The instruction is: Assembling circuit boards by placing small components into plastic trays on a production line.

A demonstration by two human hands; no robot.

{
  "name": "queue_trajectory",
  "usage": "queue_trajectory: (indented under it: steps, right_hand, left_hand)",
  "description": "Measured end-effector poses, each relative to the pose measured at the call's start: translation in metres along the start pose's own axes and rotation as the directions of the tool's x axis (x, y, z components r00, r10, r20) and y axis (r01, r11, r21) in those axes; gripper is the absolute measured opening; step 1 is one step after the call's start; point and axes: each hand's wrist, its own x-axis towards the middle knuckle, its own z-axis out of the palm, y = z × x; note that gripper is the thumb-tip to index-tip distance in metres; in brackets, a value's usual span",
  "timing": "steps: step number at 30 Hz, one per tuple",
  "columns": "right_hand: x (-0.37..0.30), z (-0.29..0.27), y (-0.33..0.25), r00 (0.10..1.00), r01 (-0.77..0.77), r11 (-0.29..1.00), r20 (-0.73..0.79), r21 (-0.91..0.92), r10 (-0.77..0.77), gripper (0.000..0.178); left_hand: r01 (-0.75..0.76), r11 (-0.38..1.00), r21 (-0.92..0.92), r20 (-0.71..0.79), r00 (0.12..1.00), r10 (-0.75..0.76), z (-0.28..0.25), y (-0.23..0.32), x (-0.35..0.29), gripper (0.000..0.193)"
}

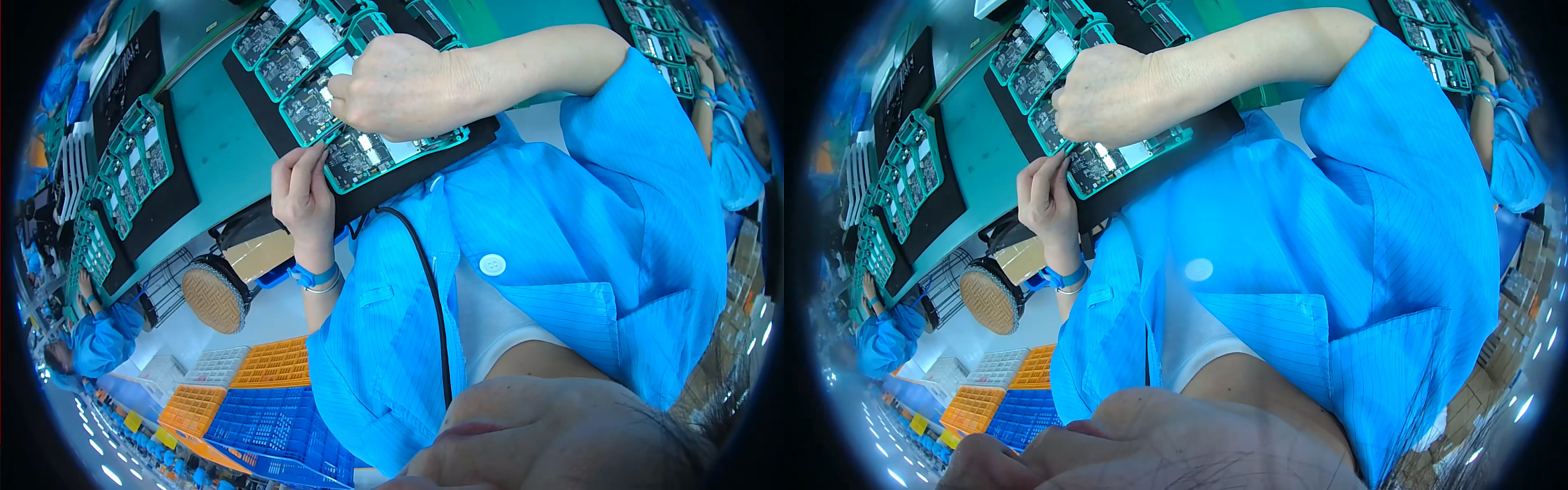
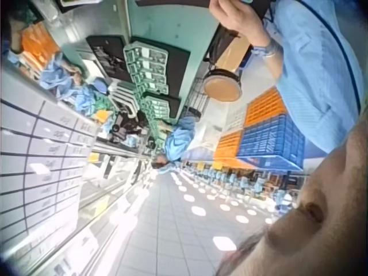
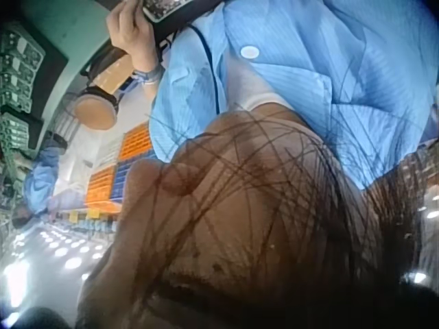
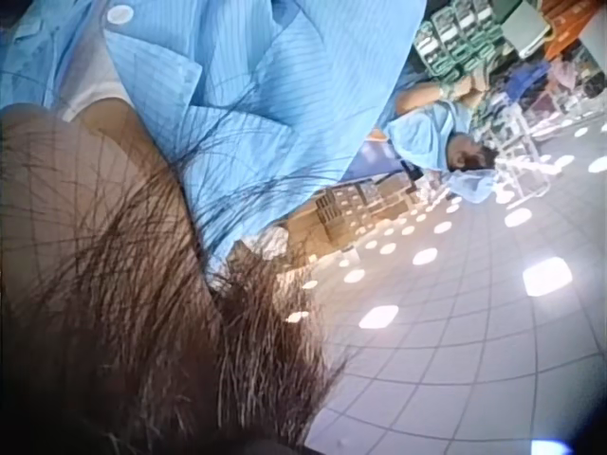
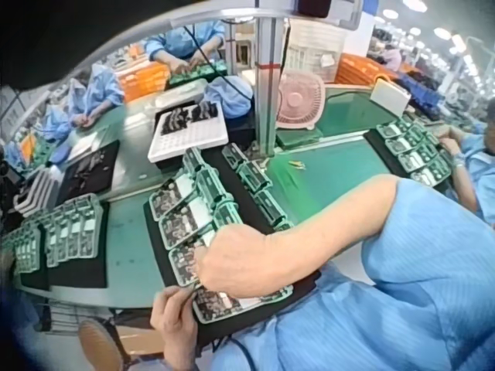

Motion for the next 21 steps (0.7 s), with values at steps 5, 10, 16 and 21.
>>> queue_trajectory:
  steps: [5, 10, 16, 21]
  right_hand:
    - [0.003, 0.002, 0.001, 1.0, 0.012, 0.999, 0.006, 0.033, -0.012, 0.015]
    - [0.008, 0.008, 0.003, 0.998, 0.039, 0.996, 0.046, 0.077, -0.043, 0.015]
    - [0.011, 0.006, 0.003, 0.993, 0.037, 0.996, 0.112, 0.079, -0.045, 0.015]
    - [0.012, 0.011, 0.002, 0.994, 0.049, 0.997, 0.093, 0.055, -0.054, 0.015]
  left_hand:
    - [-0.04, 0.999, -0.006, 0.019, 0.999, 0.04, 0.0, -0.004, -0.001, 0.021]
    - [-0.053, 0.999, 0.006, 0.045, 0.998, 0.053, -0.002, -0.006, -0.001, 0.026]
    - [-0.053, 0.999, -0.003, 0.046, 0.998, 0.053, -0.002, -0.006, -0.002, 0.028]
    - [-0.061, 0.998, 0.013, 0.057, 0.997, 0.06, -0.004, -0.006, -0.002, 0.025]
